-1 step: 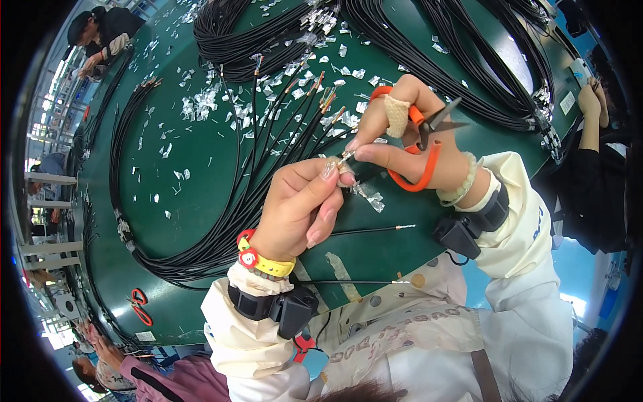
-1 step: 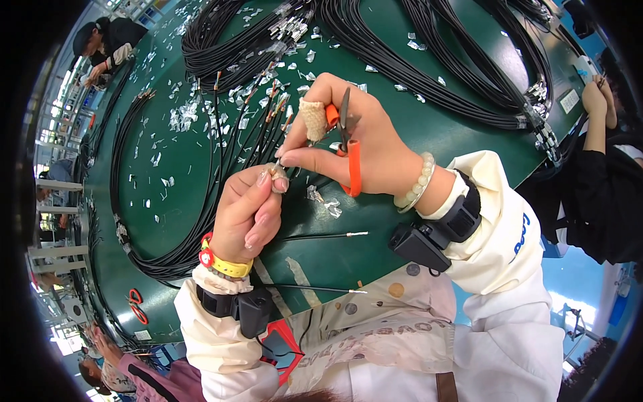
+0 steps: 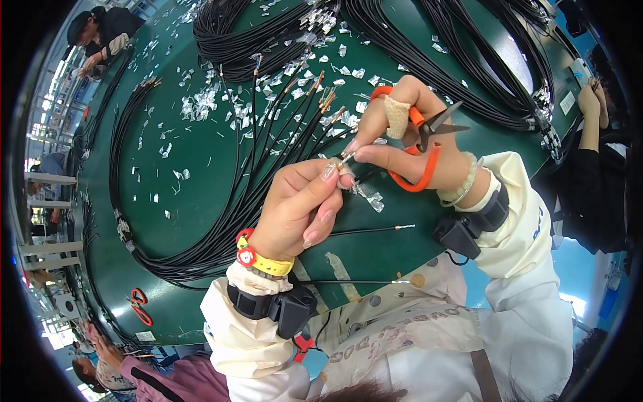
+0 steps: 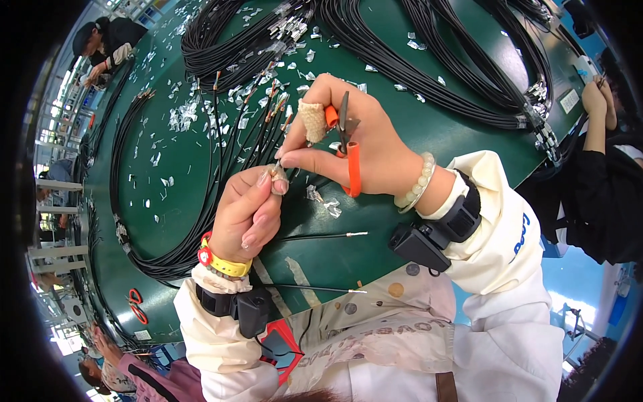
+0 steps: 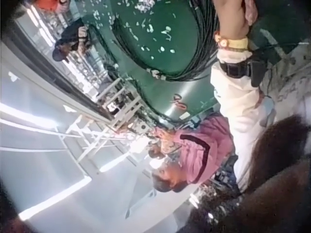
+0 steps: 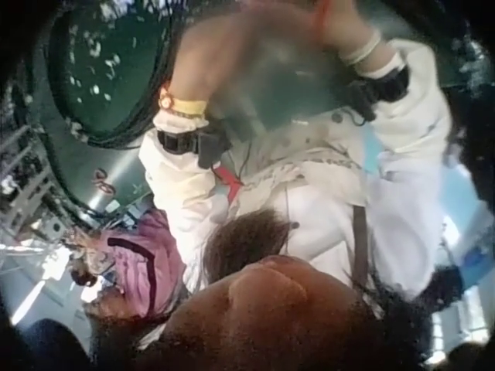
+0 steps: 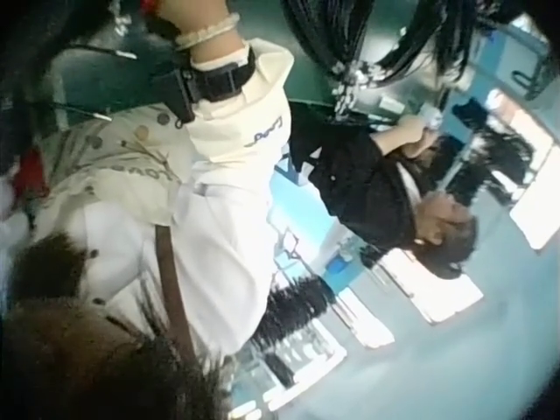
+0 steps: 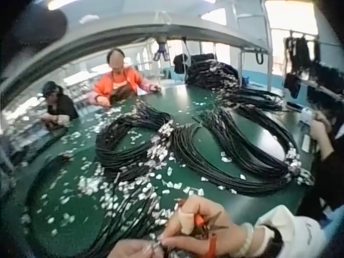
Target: The person picks up a wire from a bundle, uses shears to strip the insulation from the end, and then trims the exposed wires. They repeat this process for several wires, handling each one individually before setting it back down.
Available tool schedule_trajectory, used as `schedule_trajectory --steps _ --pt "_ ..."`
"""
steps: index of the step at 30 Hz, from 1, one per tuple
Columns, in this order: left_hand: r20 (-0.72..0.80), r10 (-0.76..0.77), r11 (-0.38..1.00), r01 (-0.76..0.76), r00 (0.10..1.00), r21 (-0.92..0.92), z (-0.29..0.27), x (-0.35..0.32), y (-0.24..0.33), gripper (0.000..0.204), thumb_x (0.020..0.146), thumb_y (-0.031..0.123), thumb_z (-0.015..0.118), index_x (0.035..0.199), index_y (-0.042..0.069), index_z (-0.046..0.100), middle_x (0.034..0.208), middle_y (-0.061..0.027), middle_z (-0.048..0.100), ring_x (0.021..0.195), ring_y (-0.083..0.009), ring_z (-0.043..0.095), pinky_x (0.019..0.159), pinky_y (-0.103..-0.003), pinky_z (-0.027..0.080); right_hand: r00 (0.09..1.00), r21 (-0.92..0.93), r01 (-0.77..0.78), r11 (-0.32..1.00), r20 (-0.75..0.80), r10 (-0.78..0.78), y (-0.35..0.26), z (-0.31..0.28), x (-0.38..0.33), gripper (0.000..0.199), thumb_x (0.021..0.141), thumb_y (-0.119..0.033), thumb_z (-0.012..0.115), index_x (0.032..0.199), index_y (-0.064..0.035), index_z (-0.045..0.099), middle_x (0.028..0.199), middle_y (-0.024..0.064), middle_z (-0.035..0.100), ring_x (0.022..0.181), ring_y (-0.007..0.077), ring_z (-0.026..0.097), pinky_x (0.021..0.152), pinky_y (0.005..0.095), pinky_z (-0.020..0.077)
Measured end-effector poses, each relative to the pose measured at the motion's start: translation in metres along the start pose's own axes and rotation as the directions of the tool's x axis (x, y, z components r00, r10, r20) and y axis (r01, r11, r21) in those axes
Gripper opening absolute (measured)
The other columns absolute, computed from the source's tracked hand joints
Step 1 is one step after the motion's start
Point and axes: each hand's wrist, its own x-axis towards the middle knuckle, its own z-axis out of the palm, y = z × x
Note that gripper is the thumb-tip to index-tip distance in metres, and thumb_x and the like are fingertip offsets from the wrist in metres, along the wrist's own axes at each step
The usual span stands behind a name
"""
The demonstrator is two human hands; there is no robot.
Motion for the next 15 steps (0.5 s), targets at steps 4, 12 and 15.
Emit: schedule_trajectory --steps 4,12,15 --pt "-0.115 0.114 0.967 -0.084 0.987 0.239 0.006 0.001 -0.003 0.025 0.091 0.016 0.038 0.091 -0.005 0.051 0.052 0.0005 0.044 0.034 -0.0032 0.034 0.034 -0.015 0.027 0.998 0.001 -0.044 0.999 -0.044 0.044 -0.001 0.004 0.001 0.034 0.069 0.002 0.066 0.08 -0.0076 0.035 0.073 0.01 0.06 0.071 0.015 0.058 0.067 0.0257 0.0453" --pt "-0.066 0.656 0.581 -0.448 0.751 0.68 0.008 0.014 -0.019 0.013 0.08 0.003 0.055 0.091 -0.002 0.06 0.068 -0.0024 0.053 0.055 -0.0047 0.044 0.048 -0.017 0.034 0.989 0.06 -0.111 0.992 -0.096 0.116 -0.003 0.002 0.0 0.034 0.069 0.003 0.065 0.08 -0.0076 0.034 0.075 0.0117 0.061 0.073 0.0151 0.058 0.069 0.0263 0.0456" --pt "-0.015 0.733 0.401 -0.414 0.68 0.818 0.004 0.012 -0.019 0.013 0.075 -0.002 0.06 0.088 -0.003 0.06 0.066 -0.0024 0.052 0.054 -0.0051 0.045 0.047 -0.018 0.034 0.988 0.063 -0.117 0.991 -0.091 0.122 -0.008 0.002 0.001 0.034 0.068 0.003 0.065 0.08 -0.0074 0.034 0.075 0.0118 0.061 0.073 0.0147 0.058 0.069 0.0261 0.0459"
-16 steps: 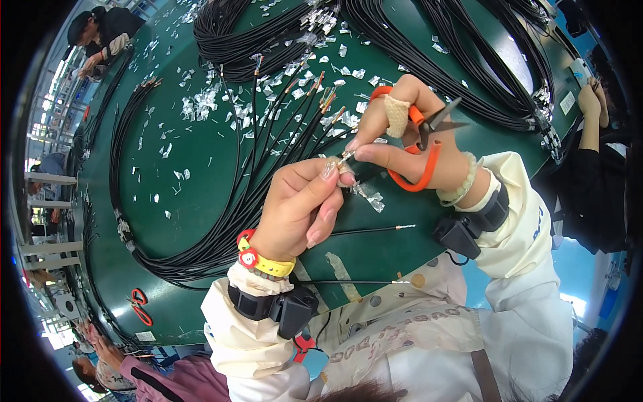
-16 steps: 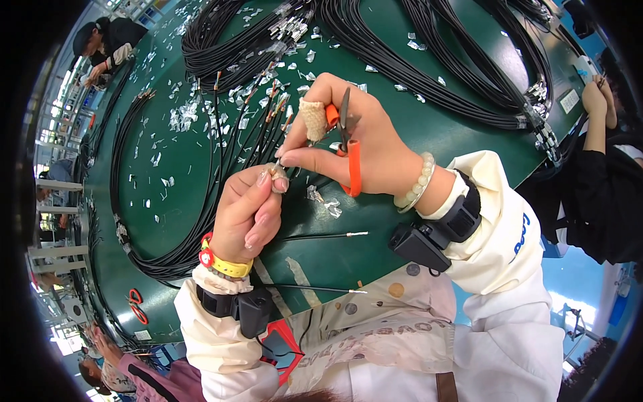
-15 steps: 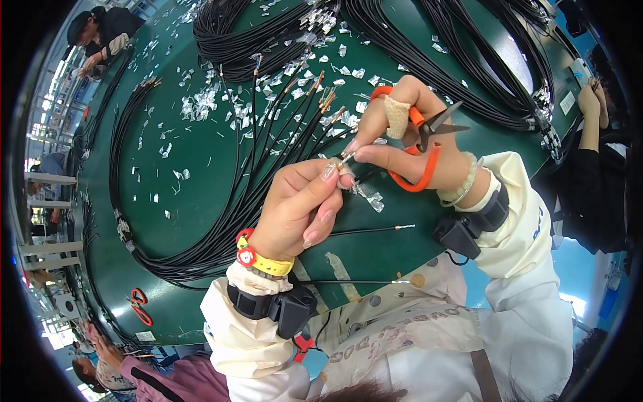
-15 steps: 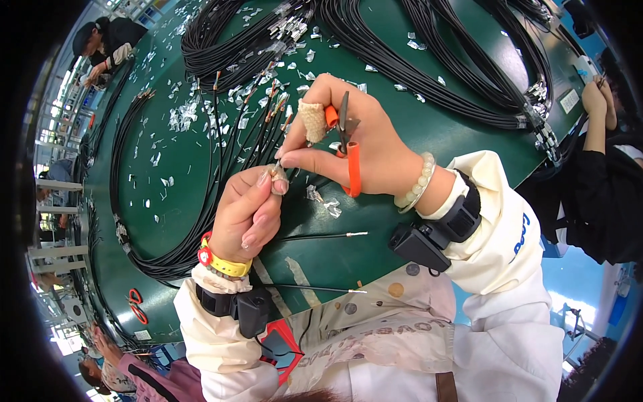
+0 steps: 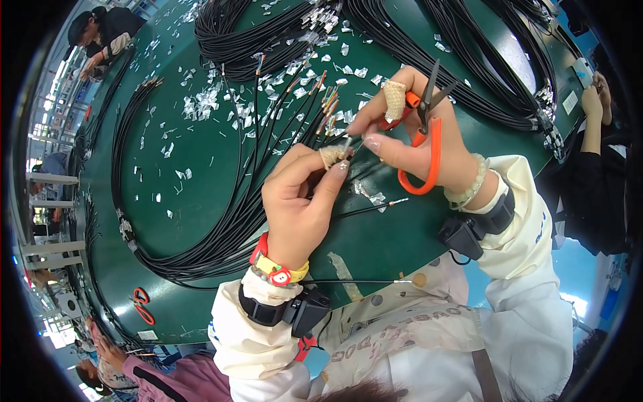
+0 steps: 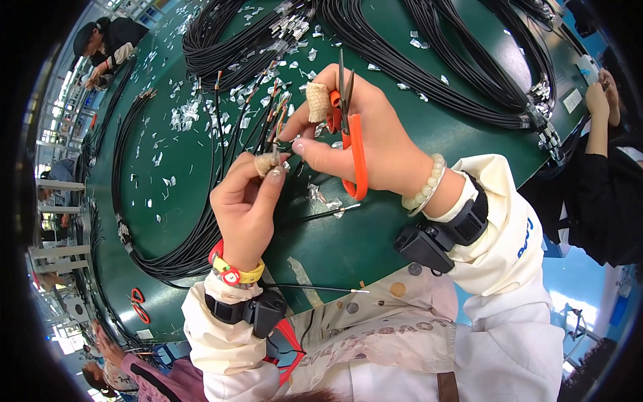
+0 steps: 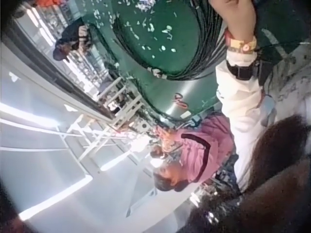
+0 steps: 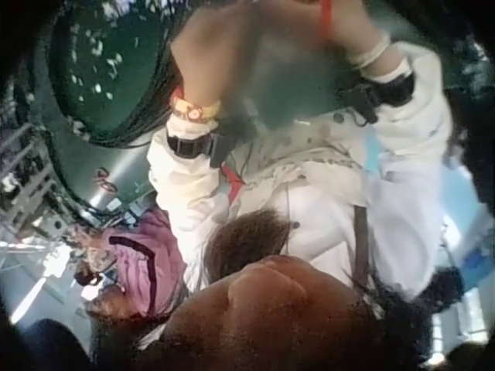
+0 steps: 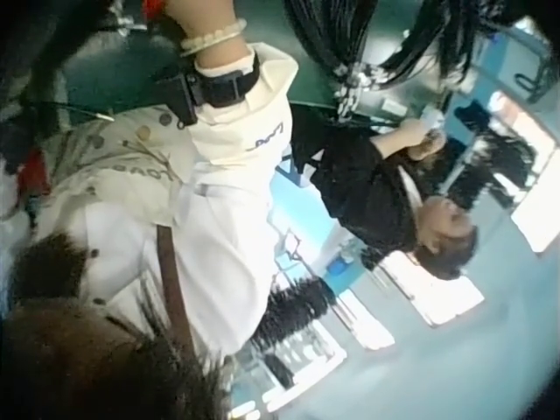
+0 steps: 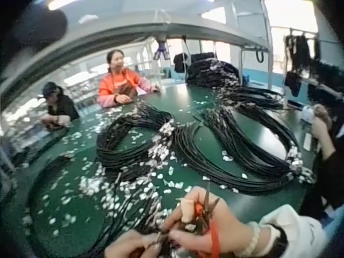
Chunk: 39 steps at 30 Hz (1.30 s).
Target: The person picks up a wire from a bundle, uses shears to strip the insulation from the end, and then trims the exposed wires. They repeat this process for several wires, handling each one individually before setting it back down.
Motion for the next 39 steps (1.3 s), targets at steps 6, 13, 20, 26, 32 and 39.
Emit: schedule_trajectory --steps 6,13,20,26,32,39 --pt "0.006 0.217 0.939 -0.21 0.976 0.271 -0.001 -0.001 0.0 0.016 0.067 -0.004 0.066 0.082 -0.003 0.061 0.063 -0.0032 0.052 0.05 -0.0062 0.046 0.044 -0.019 0.034 0.996 -0.001 -0.005 1.0 0.086 0.005 -0.002 0.003 -0.003 0.036 0.066 0.002 0.068 0.077 -0.0076 0.035 0.073 0.0112 0.061 0.07 0.0142 0.059 0.067 0.0251 0.0467" --pt "-0.078 0.09 0.993 -0.083 0.993 0.089 0.001 -0.005 -0.001 0.015 0.068 -0.007 0.066 0.081 -0.006 0.059 0.071 -0.006 0.057 0.058 -0.0093 0.057 0.049 -0.018 0.046 0.996 0.006 -0.089 0.996 0.025 0.089 0.0 0.003 -0.003 0.037 0.066 0.0 0.069 0.074 -0.009 0.034 0.071 0.0105 0.06 0.068 0.0136 0.059 0.062 0.0235 0.0461" --pt "-0.021 0.091 0.974 -0.084 0.996 0.211 0.0 -0.006 0.002 0.015 0.07 -0.003 0.065 0.084 -0.004 0.059 0.067 -0.0062 0.058 0.056 -0.0102 0.057 0.049 -0.018 0.047 0.994 -0.02 -0.102 0.995 0.041 0.103 0.001 0.002 -0.004 0.037 0.067 0.001 0.068 0.074 -0.0095 0.032 0.073 0.0105 0.06 0.072 0.0139 0.059 0.063 0.0232 0.0455" --pt "0.037 -0.282 0.95 0.284 0.959 -0.132 0.004 -0.007 0.018 0.011 0.083 0.002 0.052 0.088 -0.007 0.053 0.064 -0.0062 0.055 0.051 -0.0102 0.055 0.045 -0.018 0.046 0.999 -0.027 0.016 0.999 -0.034 -0.017 0.004 0.002 -0.001 0.034 0.069 0.003 0.065 0.075 -0.0087 0.033 0.077 0.0118 0.061 0.077 0.0153 0.06 0.071 0.0261 0.0458" --pt "0.333 -0.473 0.755 0.57 0.816 -0.325 -0.007 0.0 0.009 0.018 0.088 0.014 0.045 0.084 -0.003 0.05 0.06 -0.0038 0.052 0.042 -0.0081 0.047 0.037 -0.018 0.037 0.992 -0.063 -0.078 0.995 0.089 0.084 0.001 0.004 -0.003 0.031 0.069 0.006 0.062 0.078 -0.0071 0.035 0.078 0.013 0.061 0.079 0.0163 0.06 0.074 0.0282 0.0461" --pt "0.359 -0.546 0.636 0.653 0.757 -0.411 -0.009 0.005 0.014 0.02 0.09 0.02 0.041 0.085 0.001 0.046 0.054 0.0011 0.044 0.035 -0.003 0.034 0.031 -0.015 0.027 0.989 -0.015 -0.148 0.989 -0.027 0.148 0.004 0.002 -0.002 0.03 0.069 0.007 0.062 0.08 -0.0057 0.037 0.079 0.0131 0.061 0.082 0.0167 0.06 0.075 0.0287 0.046"
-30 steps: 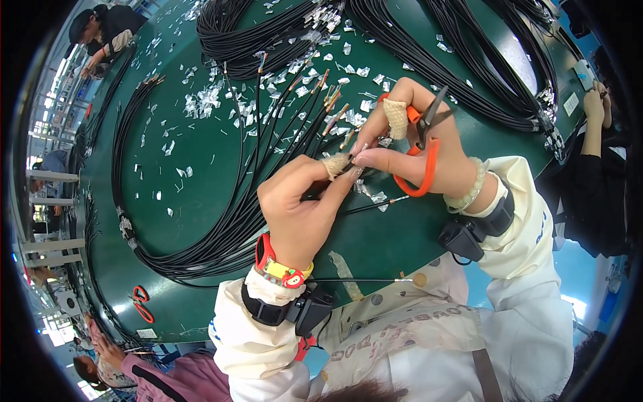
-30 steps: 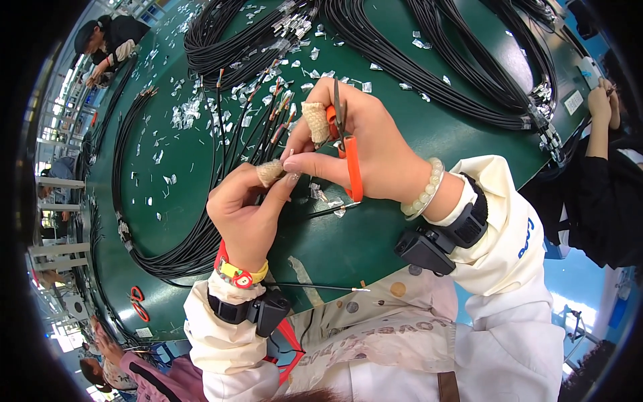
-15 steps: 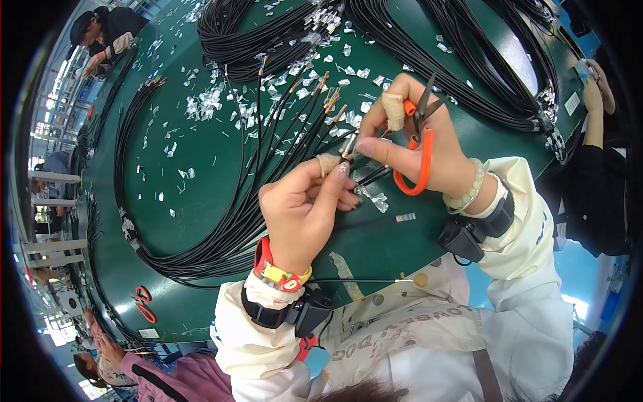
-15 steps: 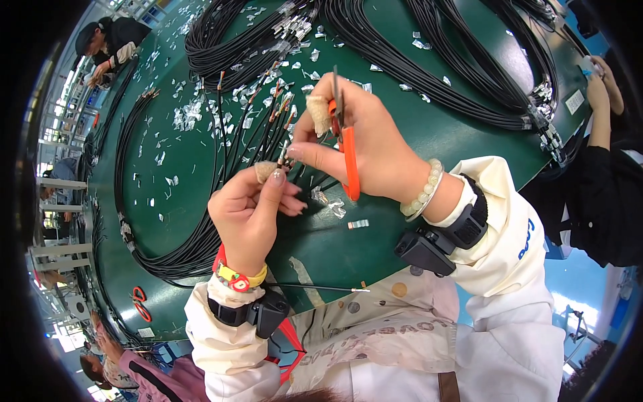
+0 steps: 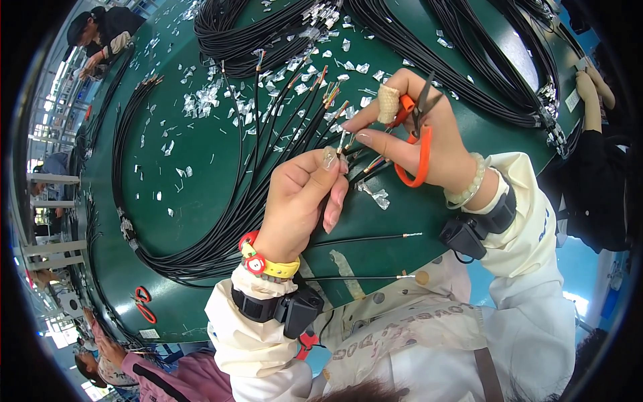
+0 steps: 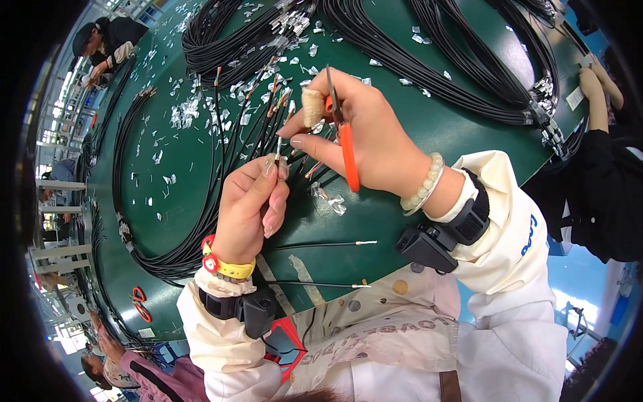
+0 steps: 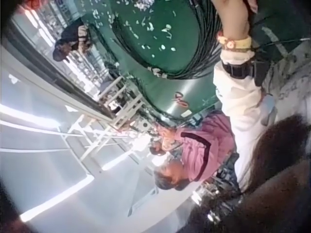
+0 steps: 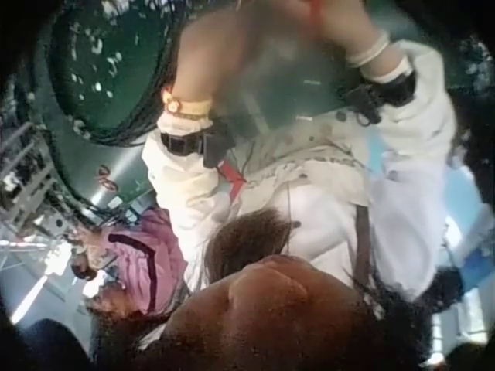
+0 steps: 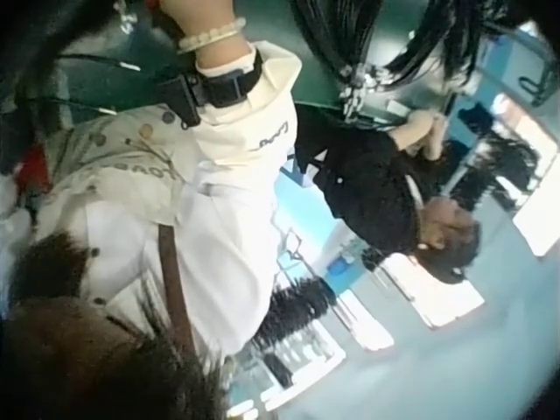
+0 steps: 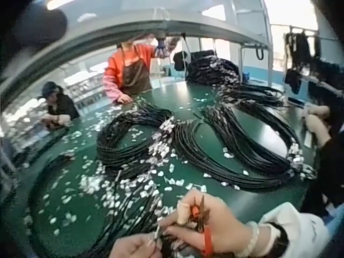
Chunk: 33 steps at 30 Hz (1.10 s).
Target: The person picks up a wire from a bundle, uses shears to strip the insulation from the end, and then trims the exposed wires. They repeat this process for several wires, handling each one individually before setting it back down.
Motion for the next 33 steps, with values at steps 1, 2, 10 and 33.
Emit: schedule_trajectory --steps 1,2,10,33 --pt "0.017 -0.02 1.0 0.021 1.0 -0.019 -0.001 0.0 0.001 0.02 0.091 0.02 0.041 0.085 0.002 0.045 0.054 0.0018 0.043 0.035 -0.0021 0.033 0.031 -0.015 0.026 0.998 -0.036 0.051 0.998 0.025 -0.05 0.001 0.0 0.0 0.03 0.069 0.007 0.062 0.08 -0.0057 0.037 0.08 0.0129 0.061 0.082 0.0164 0.06 0.075 0.0286 0.046" --pt "0.034 -0.04 0.998 0.042 0.999 -0.037 -0.002 -0.001 0.001 0.02 0.091 0.02 0.04 0.084 0.002 0.045 0.053 0.0025 0.042 0.034 -0.0012 0.032 0.031 -0.015 0.025 0.994 -0.07 0.103 0.992 0.051 -0.099 0.001 -0.001 -0.001 0.03 0.069 0.007 0.062 0.08 -0.0057 0.037 0.08 0.0127 0.061 0.082 0.0161 0.06 0.075 0.0286 0.046" --pt "0.222 -0.129 0.954 0.182 0.966 -0.239 -0.013 0.0 0.003 0.021 0.09 0.02 0.042 0.084 0.001 0.047 0.054 0.0017 0.043 0.034 -0.0004 0.032 0.03 -0.014 0.023 0.953 -0.2 0.286 0.937 0.157 -0.258 -0.001 -0.006 0.002 0.031 0.068 0.005 0.064 0.079 -0.0062 0.037 0.078 0.0107 0.062 0.077 0.0151 0.059 0.07 0.0265 0.0455" --pt "0.373 -0.006 0.983 0.073 0.928 -0.166 -0.019 -0.003 0.004 0.022 0.091 0.02 0.039 0.083 0.001 0.046 0.052 0.002 0.042 0.032 -0.0023 0.029 0.031 -0.016 0.021 0.989 0.067 0.066 0.996 0.126 -0.074 -0.012 0.001 0.005 0.032 0.067 0.001 0.067 0.075 -0.0077 0.037 0.077 0.0114 0.061 0.074 0.014 0.058 0.068 0.0245 0.0452"
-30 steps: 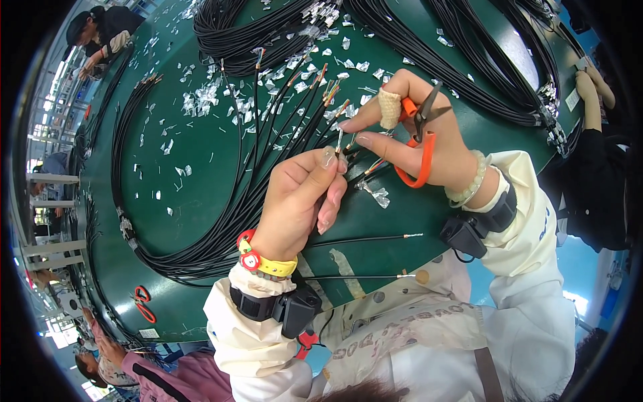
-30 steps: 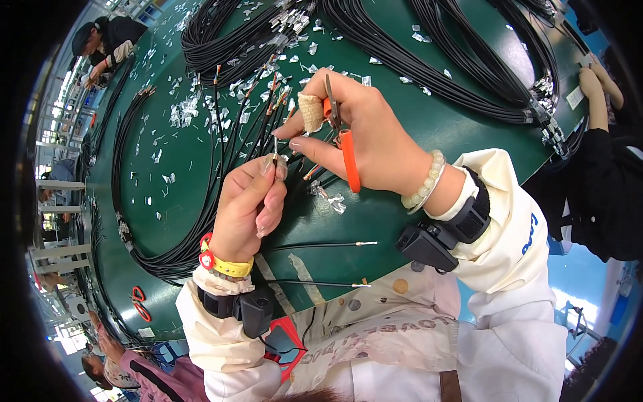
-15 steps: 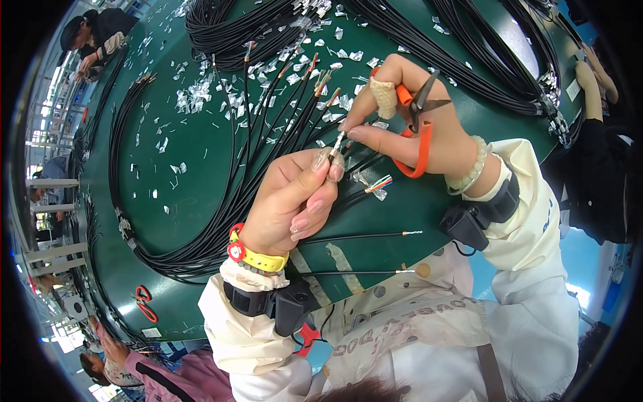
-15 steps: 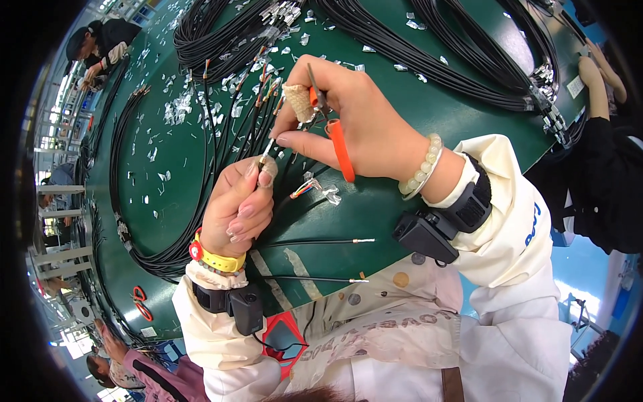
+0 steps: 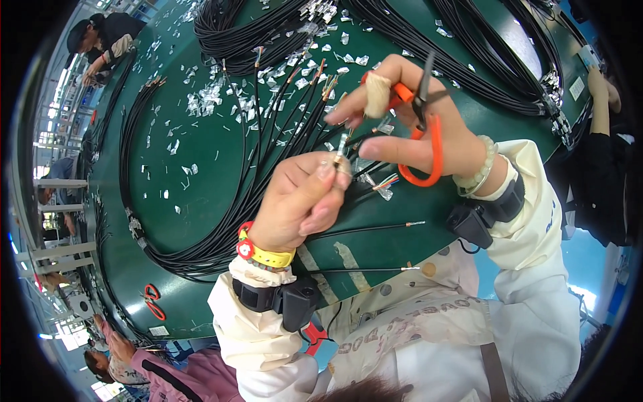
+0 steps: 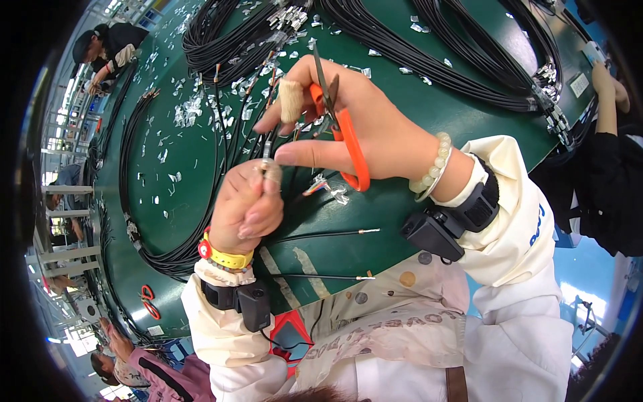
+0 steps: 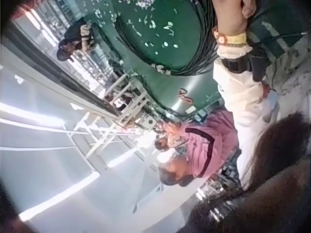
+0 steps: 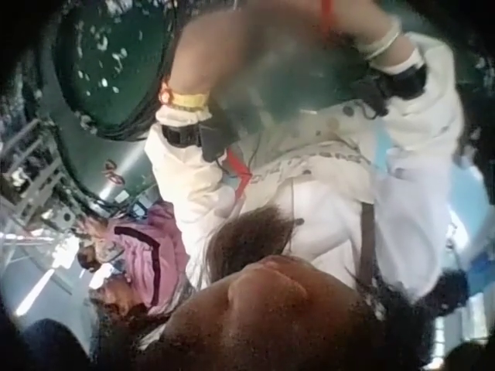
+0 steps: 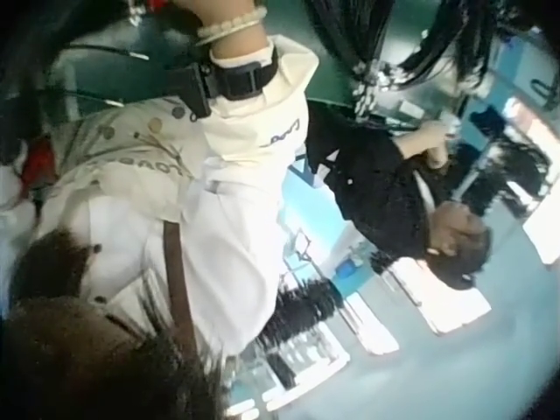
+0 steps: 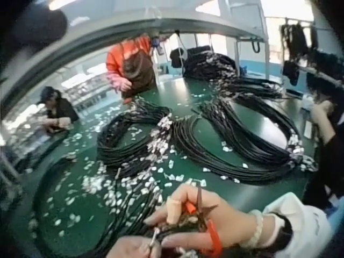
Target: The person picks up a wire from a bundle, uses shears to strip the insulation from the end, and then trims the exposed wires. They repeat this process for several wires, handling each one individually before setting it back down.
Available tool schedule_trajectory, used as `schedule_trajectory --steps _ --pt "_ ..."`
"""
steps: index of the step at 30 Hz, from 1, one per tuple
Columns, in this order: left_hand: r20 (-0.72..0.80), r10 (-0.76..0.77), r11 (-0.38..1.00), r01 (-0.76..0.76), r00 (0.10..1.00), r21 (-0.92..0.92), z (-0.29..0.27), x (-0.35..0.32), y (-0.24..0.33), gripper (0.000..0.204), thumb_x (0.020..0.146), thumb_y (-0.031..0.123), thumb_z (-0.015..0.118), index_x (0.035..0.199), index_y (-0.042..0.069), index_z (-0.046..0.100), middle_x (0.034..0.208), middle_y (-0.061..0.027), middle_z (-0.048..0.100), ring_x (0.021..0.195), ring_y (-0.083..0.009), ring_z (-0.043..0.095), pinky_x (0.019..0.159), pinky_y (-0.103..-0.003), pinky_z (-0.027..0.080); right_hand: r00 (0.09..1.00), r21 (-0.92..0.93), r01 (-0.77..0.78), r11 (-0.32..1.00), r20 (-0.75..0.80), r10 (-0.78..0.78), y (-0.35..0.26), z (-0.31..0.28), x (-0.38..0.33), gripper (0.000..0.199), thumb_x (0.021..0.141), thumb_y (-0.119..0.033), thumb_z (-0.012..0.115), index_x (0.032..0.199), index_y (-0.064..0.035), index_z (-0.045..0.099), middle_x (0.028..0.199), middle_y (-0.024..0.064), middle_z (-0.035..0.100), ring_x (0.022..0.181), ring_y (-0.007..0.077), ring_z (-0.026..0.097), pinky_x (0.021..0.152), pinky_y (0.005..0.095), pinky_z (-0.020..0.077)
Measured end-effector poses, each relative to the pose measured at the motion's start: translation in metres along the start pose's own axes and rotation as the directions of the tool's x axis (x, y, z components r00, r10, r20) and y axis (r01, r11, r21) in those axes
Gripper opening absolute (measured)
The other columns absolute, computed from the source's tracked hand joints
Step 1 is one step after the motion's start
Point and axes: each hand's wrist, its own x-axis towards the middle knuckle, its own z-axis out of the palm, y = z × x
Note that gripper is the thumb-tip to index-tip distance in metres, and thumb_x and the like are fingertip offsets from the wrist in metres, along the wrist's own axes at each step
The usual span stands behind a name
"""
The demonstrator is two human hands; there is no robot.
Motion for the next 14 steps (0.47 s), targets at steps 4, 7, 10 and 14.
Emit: schedule_trajectory --steps 4,7,10,14 --pt "-0.156 0.099 0.947 -0.044 0.983 0.319 0.015 0.003 -0.004 0.021 0.09 0.018 0.042 0.085 -0.001 0.05 0.056 -0.0002 0.047 0.038 -0.0039 0.035 0.035 -0.016 0.026 0.997 -0.002 0.011 1.0 0.075 -0.011 -0.003 -0.003 0.0 0.031 0.067 0.001 0.067 0.075 -0.0073 0.037 0.076 0.0115 0.06 0.074 0.0139 0.058 0.067 0.0247 0.0449" --pt "-0.265 0.277 0.864 -0.118 0.924 0.49 0.022 0.008 -0.013 0.018 0.087 0.015 0.047 0.086 -0.002 0.054 0.06 -0.0012 0.05 0.044 -0.0057 0.041 0.04 -0.017 0.031 0.997 -0.087 -0.04 0.995 0.067 0.046 -0.001 -0.005 -0.001 0.031 0.068 0.001 0.066 0.075 -0.0073 0.037 0.076 0.0122 0.06 0.074 0.0142 0.058 0.067 0.0249 0.0448" --pt "-0.329 0.482 0.772 -0.217 0.812 0.597 0.024 0.01 -0.018 0.015 0.084 0.01 0.053 0.087 -0.003 0.057 0.064 -0.0013 0.053 0.051 -0.0085 0.047 0.045 -0.019 0.037 0.998 -0.003 0.057 0.998 -0.019 -0.057 0.0 -0.003 -0.004 0.031 0.068 0.0 0.067 0.075 -0.0079 0.038 0.075 0.0119 0.061 0.074 0.0146 0.059 0.067 0.0243 0.0448" --pt "-0.111 0.737 0.272 -0.142 0.667 0.952 0.023 0.005 -0.016 0.012 0.082 0.009 0.055 0.086 -0.001 0.06 0.067 -0.0017 0.055 0.055 -0.0114 0.05 0.048 -0.021 0.039 0.993 -0.331 0.108 0.937 -0.016 -0.12 -0.008 -0.006 -0.009 0.035 0.066 -0.007 0.071 0.078 -0.0092 0.038 0.077 0.0097 0.061 0.075 0.0158 0.059 0.072 0.0252 0.0457"
